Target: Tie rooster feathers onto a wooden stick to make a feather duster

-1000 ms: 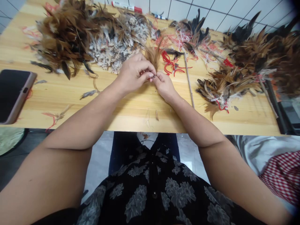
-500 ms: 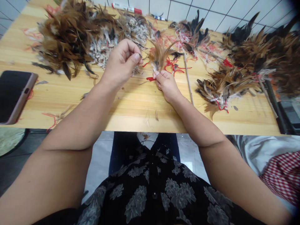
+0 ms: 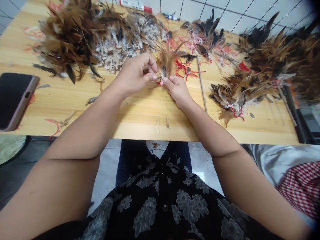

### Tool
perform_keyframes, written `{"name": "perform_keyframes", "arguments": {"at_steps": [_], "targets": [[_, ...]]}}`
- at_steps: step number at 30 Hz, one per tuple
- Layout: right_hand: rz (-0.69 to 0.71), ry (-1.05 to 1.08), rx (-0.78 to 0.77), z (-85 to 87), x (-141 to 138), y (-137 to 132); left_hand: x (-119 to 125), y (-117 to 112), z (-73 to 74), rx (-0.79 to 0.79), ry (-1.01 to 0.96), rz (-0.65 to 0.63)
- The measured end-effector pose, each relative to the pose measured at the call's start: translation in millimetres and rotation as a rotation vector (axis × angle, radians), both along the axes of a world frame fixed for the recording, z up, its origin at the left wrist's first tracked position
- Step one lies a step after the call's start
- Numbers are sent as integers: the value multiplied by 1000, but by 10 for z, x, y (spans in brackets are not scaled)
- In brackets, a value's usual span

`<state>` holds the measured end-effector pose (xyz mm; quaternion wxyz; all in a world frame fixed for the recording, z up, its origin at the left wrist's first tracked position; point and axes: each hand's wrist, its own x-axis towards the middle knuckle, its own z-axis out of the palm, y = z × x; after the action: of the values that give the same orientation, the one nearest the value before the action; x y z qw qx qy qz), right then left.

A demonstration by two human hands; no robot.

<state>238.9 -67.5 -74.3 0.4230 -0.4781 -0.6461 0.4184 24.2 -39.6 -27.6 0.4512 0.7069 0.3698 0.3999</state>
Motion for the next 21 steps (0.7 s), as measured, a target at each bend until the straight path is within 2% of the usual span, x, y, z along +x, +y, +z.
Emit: {"name": "perform_keyframes", "arguments": {"at_steps": [5,12,17,21], "targets": [[-37,3,-77,27,-29,-21,-9,-16,36,-22,0,-17],[37,-51,-59,29,-19,-15,-58,19,48,3,31,-26],[72,-55,-47,103,-16,-79,-68,42,-2,-41,20,-32],[82,-64,-33,100,-8,-66,-57,12,17,-54,16,-43]]}}
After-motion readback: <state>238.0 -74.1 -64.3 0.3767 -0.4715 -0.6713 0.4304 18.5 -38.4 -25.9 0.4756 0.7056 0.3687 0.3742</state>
